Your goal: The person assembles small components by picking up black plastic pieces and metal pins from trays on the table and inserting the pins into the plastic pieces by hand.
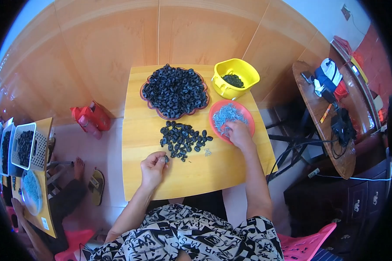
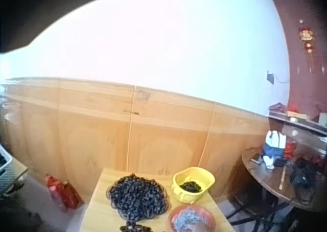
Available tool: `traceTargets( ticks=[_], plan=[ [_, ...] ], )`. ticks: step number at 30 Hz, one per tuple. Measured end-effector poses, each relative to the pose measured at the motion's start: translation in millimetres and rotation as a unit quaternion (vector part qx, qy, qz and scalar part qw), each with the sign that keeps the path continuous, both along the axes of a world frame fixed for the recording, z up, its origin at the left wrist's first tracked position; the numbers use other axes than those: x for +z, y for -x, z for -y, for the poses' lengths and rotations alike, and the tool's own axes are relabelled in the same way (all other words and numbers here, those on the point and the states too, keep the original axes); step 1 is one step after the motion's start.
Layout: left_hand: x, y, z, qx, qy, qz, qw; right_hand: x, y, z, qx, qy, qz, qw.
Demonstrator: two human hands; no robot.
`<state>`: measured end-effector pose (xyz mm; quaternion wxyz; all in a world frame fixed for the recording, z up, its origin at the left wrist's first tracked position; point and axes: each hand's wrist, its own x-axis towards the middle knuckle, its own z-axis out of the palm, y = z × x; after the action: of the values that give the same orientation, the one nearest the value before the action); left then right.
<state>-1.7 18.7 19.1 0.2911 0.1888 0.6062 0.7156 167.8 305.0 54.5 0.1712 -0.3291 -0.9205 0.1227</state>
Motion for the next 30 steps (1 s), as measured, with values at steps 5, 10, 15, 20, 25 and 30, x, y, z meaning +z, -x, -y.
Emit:
traceTargets(
  ticks=[5,10,15,20,25,30],
  plan=[
    [-5.6,-1.8,12.7,-0.074,-0.113,0.238,0.962,-5.4,10.4,-5.7,-0.024,0.016,0.038,0.999],
    [-5.7,8.2,15.6,-0.122,-0.199,0.294,0.927,-18.2,-6.5,-14.7,-0.069,0.016,-0.079,0.994],
    [-9.4,11.1,18.7,-0.136,-0.215,0.296,0.921,-6.2,-4.1,-4.6,-0.107,0.323,-0.233,0.911],
    [-9.1,9.9,19.5,-0.148,-0.220,0.311,0.913,-12.1,-12.9,-7.6,-0.074,0.309,-0.223,0.922],
    [-9.7,10.1,20.5,-0.156,-0.227,0.304,0.912,-13.4,-8.8,-2.4,-0.047,0.222,-0.216,0.950],
    [-6.4,3.1,18.3,-0.133,-0.222,0.289,0.922,1.6,-8.1,6.0,-0.091,0.372,-0.229,0.895]
  ],
)
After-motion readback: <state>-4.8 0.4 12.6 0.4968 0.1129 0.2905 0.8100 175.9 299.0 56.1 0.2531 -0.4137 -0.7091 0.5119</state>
